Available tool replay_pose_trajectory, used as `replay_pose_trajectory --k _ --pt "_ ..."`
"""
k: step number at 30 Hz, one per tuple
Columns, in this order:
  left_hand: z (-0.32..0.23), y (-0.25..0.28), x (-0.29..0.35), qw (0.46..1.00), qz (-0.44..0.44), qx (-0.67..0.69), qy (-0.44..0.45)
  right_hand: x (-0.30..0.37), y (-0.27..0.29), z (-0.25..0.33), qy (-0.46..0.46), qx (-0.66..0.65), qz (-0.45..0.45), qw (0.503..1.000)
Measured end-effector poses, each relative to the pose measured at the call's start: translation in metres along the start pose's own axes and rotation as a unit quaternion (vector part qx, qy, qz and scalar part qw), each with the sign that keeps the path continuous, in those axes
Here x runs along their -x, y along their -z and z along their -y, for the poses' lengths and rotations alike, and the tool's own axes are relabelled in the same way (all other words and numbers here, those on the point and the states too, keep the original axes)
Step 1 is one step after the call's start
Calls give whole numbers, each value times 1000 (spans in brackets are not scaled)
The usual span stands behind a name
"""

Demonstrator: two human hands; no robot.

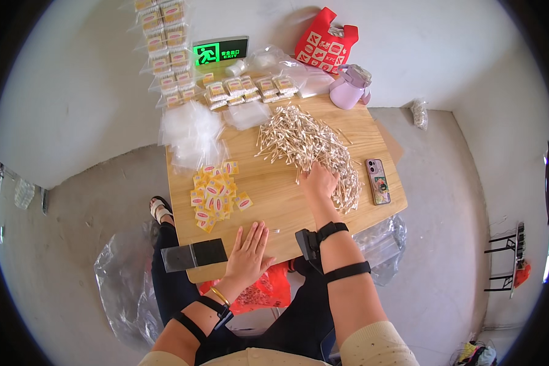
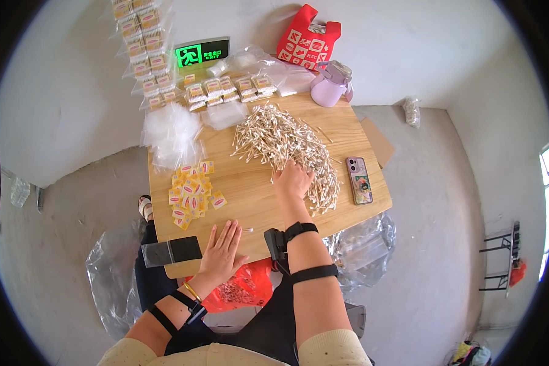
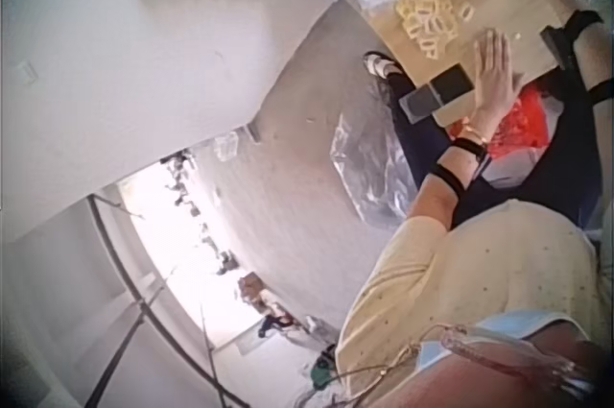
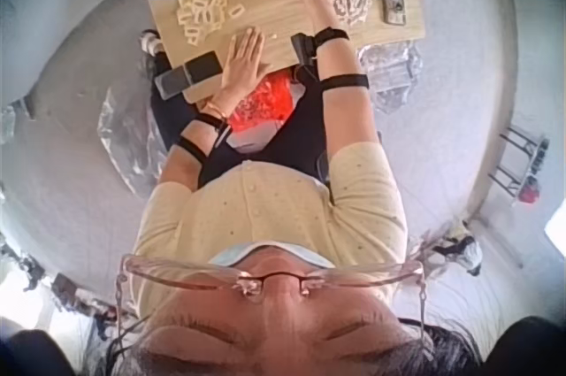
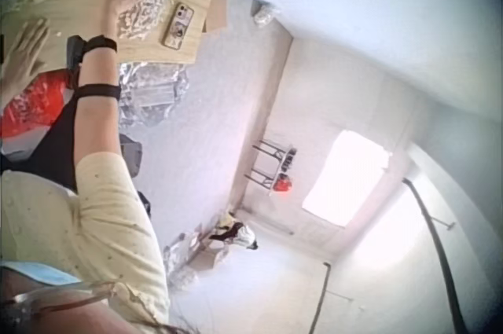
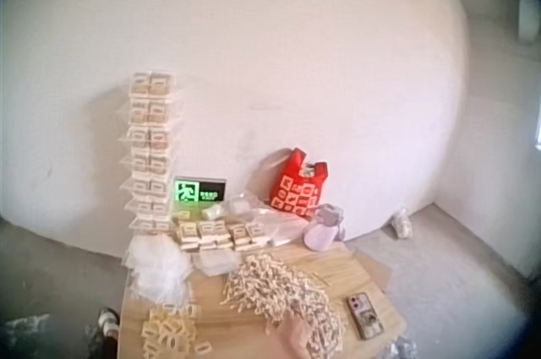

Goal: The person sits at a table and manually arranges cotton swabs into neat rows. They then place a small yellow wrapper over the aligned swabs and fold the wrapper to enclose them. The person repeats this process, creating multiple packaged units of cotton swabs.

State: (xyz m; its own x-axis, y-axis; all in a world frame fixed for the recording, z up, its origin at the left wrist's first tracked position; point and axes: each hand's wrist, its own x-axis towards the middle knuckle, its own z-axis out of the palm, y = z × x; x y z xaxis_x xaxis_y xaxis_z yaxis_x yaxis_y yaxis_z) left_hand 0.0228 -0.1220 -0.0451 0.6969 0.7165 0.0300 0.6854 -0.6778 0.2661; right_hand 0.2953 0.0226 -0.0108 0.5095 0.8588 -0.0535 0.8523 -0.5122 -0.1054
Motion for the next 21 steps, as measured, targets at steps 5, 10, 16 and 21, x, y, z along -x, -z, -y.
replay_pose_trajectory --k 5,10,16,21 --pt "0 -1 -1 1000 -7 3 -1 29 -4 -21 28 -47 1 999" --pt "0 -2 0 999 -20 26 -7 70 -17 -35 121 -90 -20 988" --pt "3 1 1 999 -20 21 -39 100 -23 -30 265 -58 -34 962" --pt "5 11 0 997 -6 51 -61 114 -8 -26 317 -102 10 943"
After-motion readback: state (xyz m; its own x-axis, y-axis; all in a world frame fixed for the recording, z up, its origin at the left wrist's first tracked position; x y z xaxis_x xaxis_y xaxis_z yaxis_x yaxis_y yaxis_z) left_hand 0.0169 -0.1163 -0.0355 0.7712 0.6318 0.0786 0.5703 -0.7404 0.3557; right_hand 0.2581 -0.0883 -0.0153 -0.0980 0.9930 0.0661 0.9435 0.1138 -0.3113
